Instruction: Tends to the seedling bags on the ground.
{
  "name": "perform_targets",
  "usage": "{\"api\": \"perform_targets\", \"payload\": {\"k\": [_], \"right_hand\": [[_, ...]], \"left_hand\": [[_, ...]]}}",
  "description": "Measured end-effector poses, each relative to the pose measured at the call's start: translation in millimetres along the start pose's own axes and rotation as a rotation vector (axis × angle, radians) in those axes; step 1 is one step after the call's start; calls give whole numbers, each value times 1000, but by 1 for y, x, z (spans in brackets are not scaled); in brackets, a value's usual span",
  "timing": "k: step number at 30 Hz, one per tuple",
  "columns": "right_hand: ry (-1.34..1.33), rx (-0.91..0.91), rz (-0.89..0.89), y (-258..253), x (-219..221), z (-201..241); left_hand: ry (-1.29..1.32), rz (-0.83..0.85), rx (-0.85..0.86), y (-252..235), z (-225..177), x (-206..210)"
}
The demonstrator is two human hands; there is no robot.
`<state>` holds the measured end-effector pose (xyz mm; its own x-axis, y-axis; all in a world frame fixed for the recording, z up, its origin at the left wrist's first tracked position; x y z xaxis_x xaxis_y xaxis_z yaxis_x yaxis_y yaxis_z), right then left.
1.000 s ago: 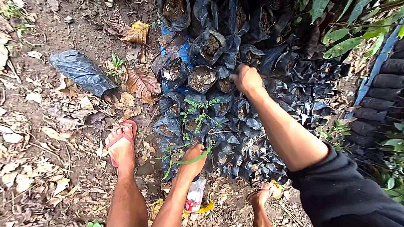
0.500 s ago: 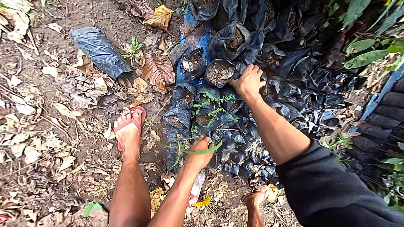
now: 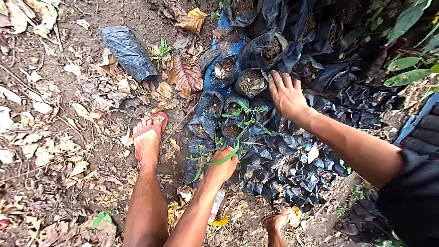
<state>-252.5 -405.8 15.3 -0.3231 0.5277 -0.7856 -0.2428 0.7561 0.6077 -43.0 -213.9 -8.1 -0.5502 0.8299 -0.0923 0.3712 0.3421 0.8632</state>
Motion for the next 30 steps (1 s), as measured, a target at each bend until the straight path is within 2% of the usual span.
{"api": "perform_targets", "payload": {"k": [3,7,11,14,18,20,22,24,28,30], "right_hand": [[47,-20,-67,-12,-3,-5],[-14,-30,-76,-13,-16,-12],[-305,284,-29,-9,-56,-6],[-508,513,57,-12,-52,10],[-412,744,71,-38,-32,31],[-364,794,64,-45,-29,36],[-334,751,17,-47,-31,36],[-301,616,-3,-52,-38,34],[-286,396,179,-51,-59,27],[-206,211,84,-46,-84,33]], "left_hand": [[20,20,-32,1,2,-1],[0,-4,21,3,-2,2],[-7,11,28,5,-3,1],[24,6,26,5,0,2],[62,-4,32,2,0,0],[56,8,40,4,0,1],[42,16,50,7,-3,2],[36,-3,55,7,-7,-2],[91,-20,54,12,-3,-11],[133,-10,50,13,-1,-12]]}}
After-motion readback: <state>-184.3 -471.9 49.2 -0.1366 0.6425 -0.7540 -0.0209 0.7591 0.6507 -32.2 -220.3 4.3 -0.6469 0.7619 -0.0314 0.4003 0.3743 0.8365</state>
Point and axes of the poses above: each hand's wrist, its own y-axis away from the middle knuckle, its own x-axis out of the palm, z = x × y, the point moved 10 cm from there along -y, towards the middle knuckle, and after that the axes turned 3 degrees about -x, right-handed, at the moved point
